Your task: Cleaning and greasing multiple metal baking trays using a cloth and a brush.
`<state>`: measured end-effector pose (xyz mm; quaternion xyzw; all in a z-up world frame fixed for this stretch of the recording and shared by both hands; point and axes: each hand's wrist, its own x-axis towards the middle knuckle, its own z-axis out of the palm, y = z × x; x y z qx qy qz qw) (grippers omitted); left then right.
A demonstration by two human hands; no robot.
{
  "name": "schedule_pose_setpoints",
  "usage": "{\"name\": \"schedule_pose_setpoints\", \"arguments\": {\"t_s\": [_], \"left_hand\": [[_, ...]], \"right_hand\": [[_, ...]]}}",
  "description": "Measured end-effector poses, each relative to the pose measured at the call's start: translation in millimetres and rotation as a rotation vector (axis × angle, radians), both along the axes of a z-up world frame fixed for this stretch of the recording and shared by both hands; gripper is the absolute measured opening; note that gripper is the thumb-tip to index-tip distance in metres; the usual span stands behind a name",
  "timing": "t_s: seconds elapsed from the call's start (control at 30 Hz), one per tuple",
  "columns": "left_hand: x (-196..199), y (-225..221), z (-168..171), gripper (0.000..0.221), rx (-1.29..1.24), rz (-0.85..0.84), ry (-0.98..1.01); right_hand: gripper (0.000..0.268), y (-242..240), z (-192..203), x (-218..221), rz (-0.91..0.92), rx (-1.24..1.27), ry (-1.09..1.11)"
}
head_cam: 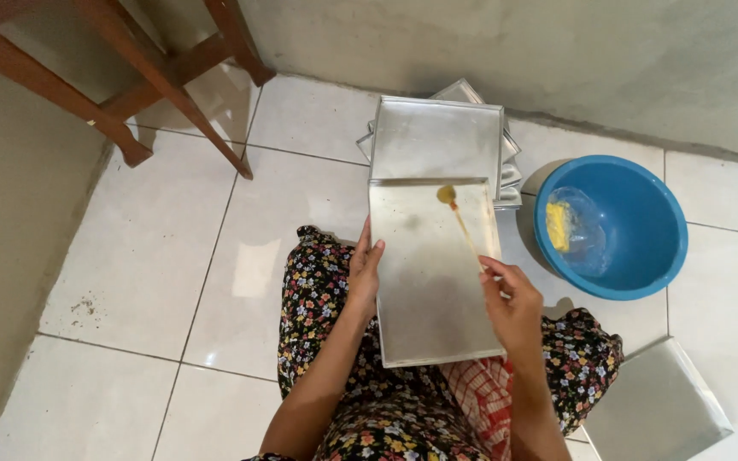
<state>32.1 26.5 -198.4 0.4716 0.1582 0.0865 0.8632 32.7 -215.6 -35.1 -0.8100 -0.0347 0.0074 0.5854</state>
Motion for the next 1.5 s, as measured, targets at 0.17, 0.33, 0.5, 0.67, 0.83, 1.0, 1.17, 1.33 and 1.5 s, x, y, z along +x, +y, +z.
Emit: {"name": "schedule_pose_setpoints", "arguments": {"t_s": [0.17, 0.33, 0.5, 0.67, 0.83, 1.0, 1.17, 1.33, 1.5], "left_hand": [[-7.3, -22.1, 12.0, 0.062, 0.015, 0.024, -0.077], [-11.7, -33.6, 35.4, 0.061, 0.094, 0.089, -0.113], [-16.8, -41.7, 40.5, 0.06, 0.106, 0.12, -0.149], [-21.6, -45.7, 52.5, 0.06, 0.111, 0.128, -0.152], [-29.4, -53.5, 89.8, 0.061, 0.104, 0.111, -0.158], [-26.5, -44.8, 77.2, 0.06, 0.134, 0.115, -0.178], [-28.7, -39.7, 82.4, 0.062, 0.127, 0.117, -0.143], [-31.7, -37.5, 84.7, 0.066, 0.152, 0.082, -0.124], [-26.9, -37.3, 69.2, 0.068, 0.152, 0.095, -0.163]], "right_hand": [[0.032, 43.9, 4.0, -15.6, 0.127, -0.262, -0.13], [0.037, 56.9, -1.7, -23.9, 0.176, -0.355, -0.214], [0.04, 60.8, -9.1, -26.3, 0.188, -0.405, -0.229], [0.043, 67.5, -6.4, -29.6, 0.182, -0.423, -0.266], [0.042, 74.9, -8.5, -29.6, 0.169, -0.47, -0.333], [0.04, 61.2, -24.6, -20.0, 0.131, -0.477, -0.343], [0.033, 31.3, -29.2, -4.8, -0.006, -0.557, -0.427], [0.038, -0.4, -28.5, 9.1, -0.105, -0.624, -0.393], [0.038, -20.4, -32.6, 21.6, -0.167, -0.679, -0.371]]}}
